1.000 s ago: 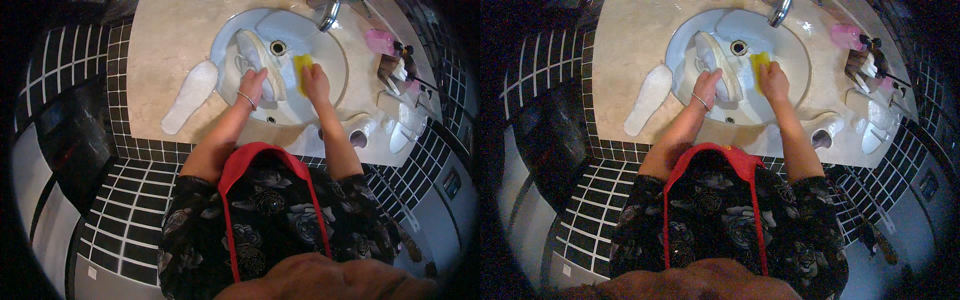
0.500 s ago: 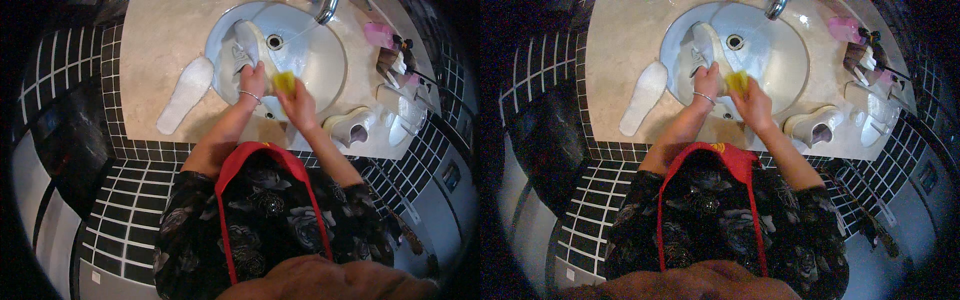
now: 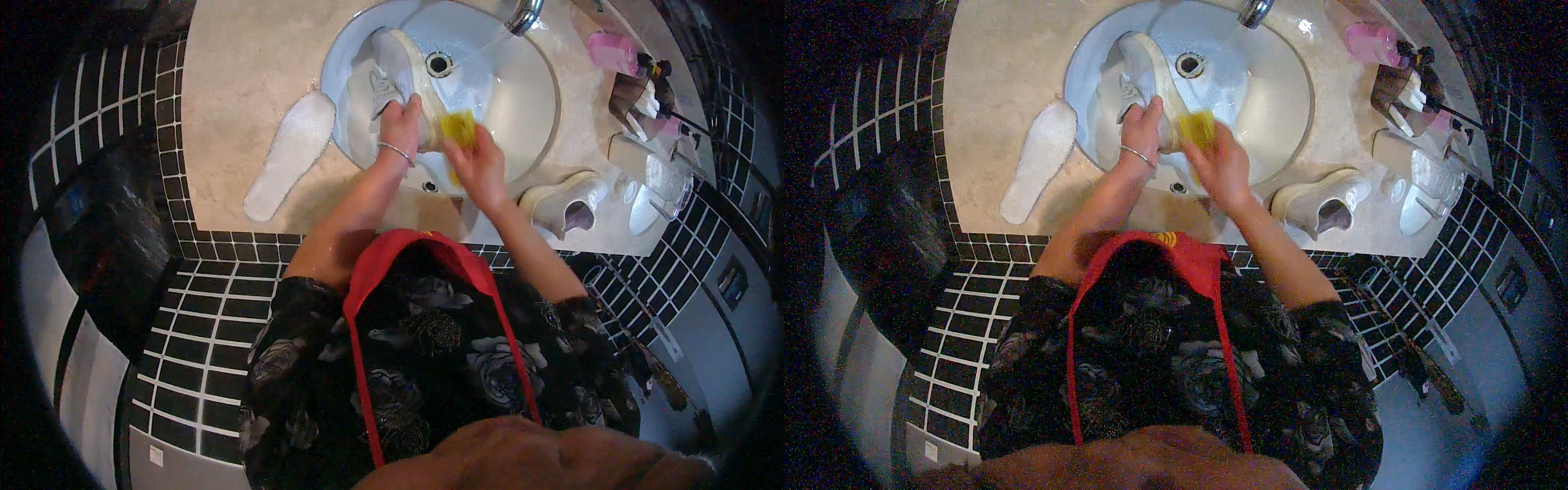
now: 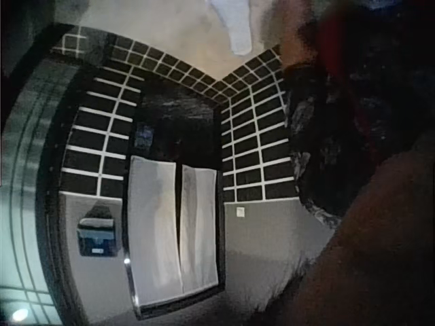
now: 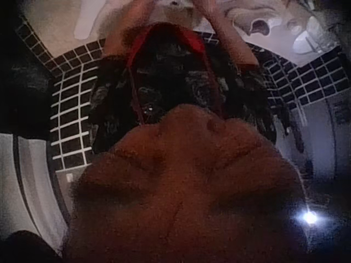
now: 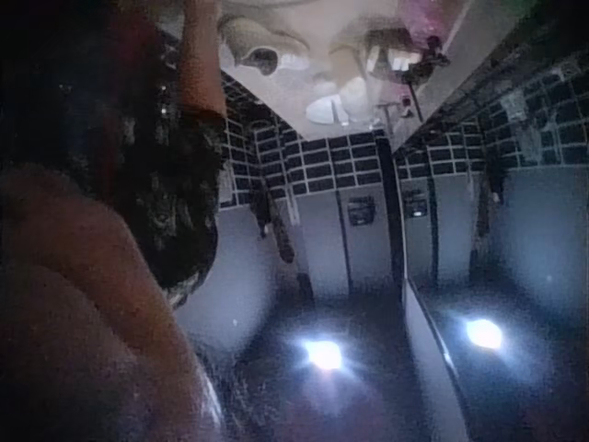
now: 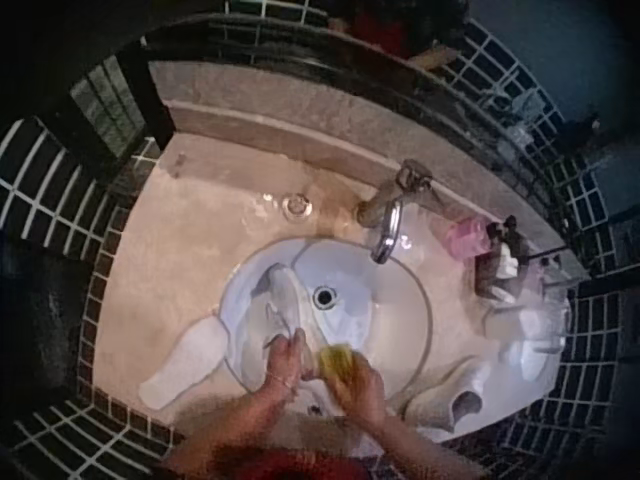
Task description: The person scrubs a white sneaker with a yellow sponge under running water in a bathroom sink, then rinses it. The person repeats the process on the second sneaker, scrubbing the upper, laces, and sole before rinsing.
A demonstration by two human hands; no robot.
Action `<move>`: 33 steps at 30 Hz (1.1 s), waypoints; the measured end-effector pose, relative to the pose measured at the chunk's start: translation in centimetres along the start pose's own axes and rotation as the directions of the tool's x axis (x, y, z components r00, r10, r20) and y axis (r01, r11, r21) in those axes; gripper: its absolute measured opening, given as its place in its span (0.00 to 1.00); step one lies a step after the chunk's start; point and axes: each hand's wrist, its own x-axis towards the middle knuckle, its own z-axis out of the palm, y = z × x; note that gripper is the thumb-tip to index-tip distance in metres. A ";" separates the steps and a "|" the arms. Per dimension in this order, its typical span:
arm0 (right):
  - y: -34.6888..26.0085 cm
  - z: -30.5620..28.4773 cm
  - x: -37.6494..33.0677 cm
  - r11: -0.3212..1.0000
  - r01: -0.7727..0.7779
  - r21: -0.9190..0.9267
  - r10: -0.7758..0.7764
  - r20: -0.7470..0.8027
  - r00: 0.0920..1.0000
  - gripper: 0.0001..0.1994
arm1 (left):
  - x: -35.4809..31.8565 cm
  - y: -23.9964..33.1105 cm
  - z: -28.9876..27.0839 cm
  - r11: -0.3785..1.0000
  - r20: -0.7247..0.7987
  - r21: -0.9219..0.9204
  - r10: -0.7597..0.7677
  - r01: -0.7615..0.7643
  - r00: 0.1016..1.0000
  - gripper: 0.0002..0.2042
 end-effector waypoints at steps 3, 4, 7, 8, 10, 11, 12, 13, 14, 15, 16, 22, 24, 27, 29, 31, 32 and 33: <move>0.0 1.2 5.3 0.975 -0.014 -0.221 0.037 0.103 0.994 0.25 | 0.0 0.0 -0.1 0.999 0.046 -0.047 0.022 -0.019 0.999 0.15; -0.2 1.6 6.0 0.980 0.026 -0.195 -0.012 0.071 0.997 0.25 | 0.0 0.1 -0.2 0.999 0.027 -0.036 -0.020 0.021 0.999 0.15; 0.5 1.7 2.3 0.966 0.014 0.257 -0.005 -0.036 0.999 0.26 | 0.1 0.4 -0.1 0.997 0.036 -0.077 -0.026 0.029 0.999 0.14; 0.8 1.5 0.3 0.894 -0.035 0.447 0.058 -0.036 0.998 0.26 | 0.1 0.4 0.0 0.989 0.039 -0.138 -0.048 0.052 0.998 0.14; 0.1 0.5 -0.9 0.953 0.007 0.302 0.010 -0.054 0.998 0.26 | 0.1 0.3 0.1 0.958 0.058 -0.270 -0.085 0.098 0.995 0.14; -0.2 0.2 -0.8 0.976 -0.027 0.216 0.036 -0.036 0.999 0.26 | 0.1 0.3 0.1 0.959 0.042 -0.267 -0.089 0.097 0.995 0.14; -0.2 0.3 0.1 0.996 -0.026 0.085 0.025 0.007 1.000 0.26 | 0.1 0.3 0.0 0.982 0.017 -0.156 -0.104 0.105 0.994 0.14; 0.0 0.9 2.7 0.998 -0.036 -0.057 0.040 0.064 0.997 0.25 | 0.1 0.3 0.0 0.990 0.005 -0.039 -0.133 0.134 0.991 0.14; 0.1 1.4 4.9 0.981 -0.026 -0.190 0.047 0.104 0.993 0.24 | 0.1 0.4 -0.2 0.990 -0.033 0.080 -0.117 0.119 0.993 0.14; 0.3 2.1 7.9 0.992 -0.038 -0.123 0.051 0.106 0.993 0.24 | -0.1 0.4 -0.3 0.983 0.055 -0.144 -0.109 0.115 0.993 0.14; 0.3 2.3 8.9 0.999 -0.015 -0.039 0.018 0.070 0.997 0.23 | -0.2 0.6 -0.5 0.973 0.055 -0.195 -0.118 0.126 0.992 0.14; -0.5 -0.7 1.3 0.971 -0.092 0.221 0.066 0.123 0.990 0.22 | -0.8 1.5 -0.2 0.918 0.023 -0.380 -0.116 0.115 0.993 0.14; -1.5 -1.5 0.0 0.996 -0.080 -0.026 0.083 0.177 0.981 0.24 | -0.8 1.7 0.0 0.919 0.034 -0.336 -0.208 0.207 0.978 0.16; -1.8 0.3 5.1 0.962 0.059 -0.267 -0.013 0.171 0.985 0.24 | -0.4 1.7 -0.1 0.964 0.040 -0.182 -0.192 0.196 0.981 0.17; -1.7 1.1 5.8 0.948 0.068 -0.312 -0.018 0.158 0.987 0.24 | -0.5 1.5 -0.3 0.946 0.063 -0.276 -0.156 0.168 0.986 0.18; -1.5 0.9 4.7 0.951 0.094 -0.294 -0.064 0.109 0.992 0.24 | -0.5 1.3 -0.4 0.955 0.047 -0.249 -0.153 0.160 0.987 0.18; -1.4 0.2 3.3 0.984 0.060 -0.167 -0.037 0.138 0.990 0.24 | -0.5 1.2 -0.4 0.959 0.027 -0.222 -0.171 0.173 0.985 0.18; -0.8 -0.8 0.7 0.994 0.004 -0.105 0.014 0.174 0.985 0.24 | -0.5 1.0 -0.3 0.947 0.041 -0.267 -0.174 0.179 0.984 0.18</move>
